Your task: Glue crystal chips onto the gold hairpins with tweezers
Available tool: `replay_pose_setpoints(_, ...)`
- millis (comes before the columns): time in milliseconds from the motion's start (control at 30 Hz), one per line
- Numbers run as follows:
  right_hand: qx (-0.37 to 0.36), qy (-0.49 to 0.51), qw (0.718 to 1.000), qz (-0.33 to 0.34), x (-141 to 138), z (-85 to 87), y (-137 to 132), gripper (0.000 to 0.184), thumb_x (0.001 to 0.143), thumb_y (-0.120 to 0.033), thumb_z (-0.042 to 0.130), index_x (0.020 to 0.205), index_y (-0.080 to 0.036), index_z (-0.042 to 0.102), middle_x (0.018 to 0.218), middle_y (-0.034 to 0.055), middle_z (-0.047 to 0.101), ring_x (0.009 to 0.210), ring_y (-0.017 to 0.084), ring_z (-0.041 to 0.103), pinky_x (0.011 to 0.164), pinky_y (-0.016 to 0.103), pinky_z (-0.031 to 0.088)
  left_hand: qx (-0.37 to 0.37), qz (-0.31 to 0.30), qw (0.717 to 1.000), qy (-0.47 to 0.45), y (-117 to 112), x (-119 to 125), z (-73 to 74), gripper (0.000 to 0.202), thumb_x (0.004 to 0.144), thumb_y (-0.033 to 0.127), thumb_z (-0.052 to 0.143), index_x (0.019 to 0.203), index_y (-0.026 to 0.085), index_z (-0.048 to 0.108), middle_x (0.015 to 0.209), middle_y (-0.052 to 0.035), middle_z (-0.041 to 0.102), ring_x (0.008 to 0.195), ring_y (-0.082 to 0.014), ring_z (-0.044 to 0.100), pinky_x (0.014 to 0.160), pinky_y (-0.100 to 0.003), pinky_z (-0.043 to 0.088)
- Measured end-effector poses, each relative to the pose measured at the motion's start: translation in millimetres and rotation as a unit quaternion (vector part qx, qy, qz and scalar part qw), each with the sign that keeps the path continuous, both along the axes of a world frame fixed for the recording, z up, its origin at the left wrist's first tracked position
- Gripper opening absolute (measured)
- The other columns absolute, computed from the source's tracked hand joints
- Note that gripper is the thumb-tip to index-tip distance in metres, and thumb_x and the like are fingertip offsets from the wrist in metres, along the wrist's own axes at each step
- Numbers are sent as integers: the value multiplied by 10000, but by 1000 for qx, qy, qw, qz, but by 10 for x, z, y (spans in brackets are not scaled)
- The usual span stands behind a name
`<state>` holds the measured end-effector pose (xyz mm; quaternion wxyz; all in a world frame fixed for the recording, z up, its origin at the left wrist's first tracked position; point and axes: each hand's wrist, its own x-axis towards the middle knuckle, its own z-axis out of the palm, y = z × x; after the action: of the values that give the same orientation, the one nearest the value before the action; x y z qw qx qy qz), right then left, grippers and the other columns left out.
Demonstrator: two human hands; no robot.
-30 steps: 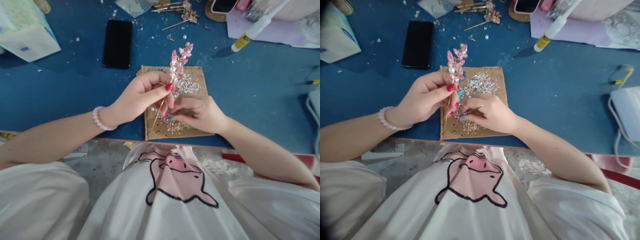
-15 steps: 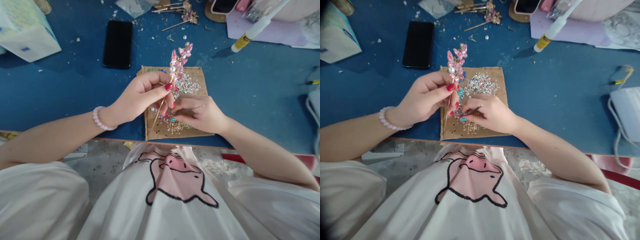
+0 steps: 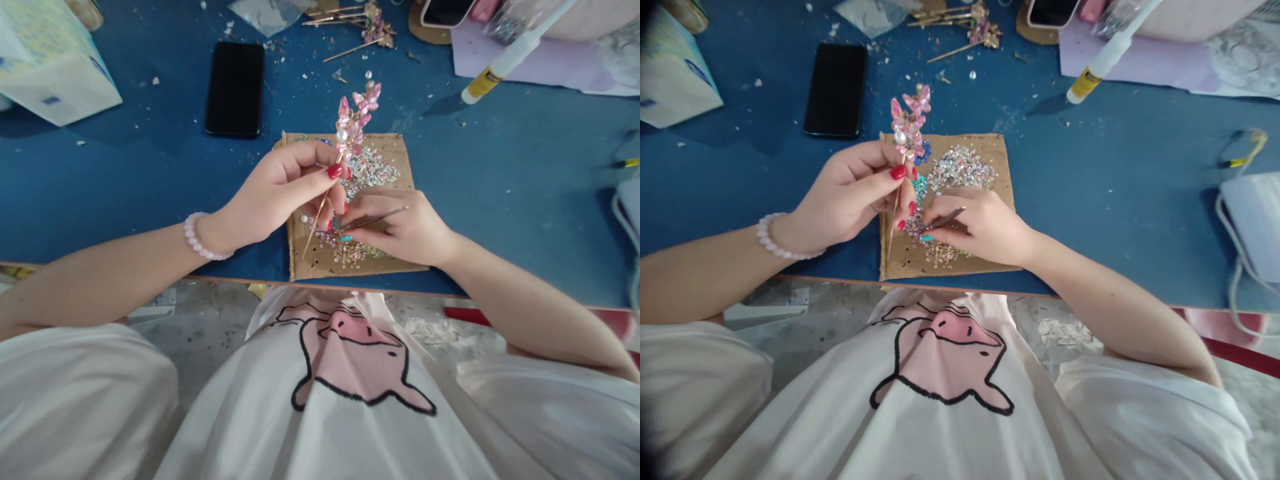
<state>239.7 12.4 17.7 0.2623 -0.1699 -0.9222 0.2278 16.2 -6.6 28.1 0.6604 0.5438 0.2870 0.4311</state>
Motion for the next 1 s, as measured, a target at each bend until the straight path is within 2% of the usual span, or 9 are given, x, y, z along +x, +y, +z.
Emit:
replay_pose_setpoints(567, -8, 6, 1000, -14, -8, 10, -5, 93, 970, -208, 662, 956, -129, 709, 861, 41, 750, 804, 122, 681, 753, 241, 518, 3, 15, 1000, 12, 3, 18, 3, 70, 931, 234, 577, 923, 173, 544, 686, 59, 662, 498, -55, 631, 520, -175, 477)
replay_pose_setpoints(867, -11, -2, 1000, -24, -12, 8, -4, 80, 967, -223, 674, 949, -155, 711, 870, 25, 753, 801, 119, 685, 743, 247, 522, 9, -22, 998, -58, 36, -3, -52, 88, 979, 188, 613, 962, 116, 565, 712, 7, 710, 524, -66, 660, 507, -174, 539)
replay_pose_setpoints(1000, -11, -3, 1000, -23, -14, 12, -2, 86, 968, -227, 672, 944, -154, 709, 859, 25, 752, 799, 121, 684, 748, 251, 523, 8, -24, 998, -65, 41, -13, -59, 48, 986, 157, 572, 965, 114, 568, 711, 11, 715, 520, -63, 663, 502, -165, 544)
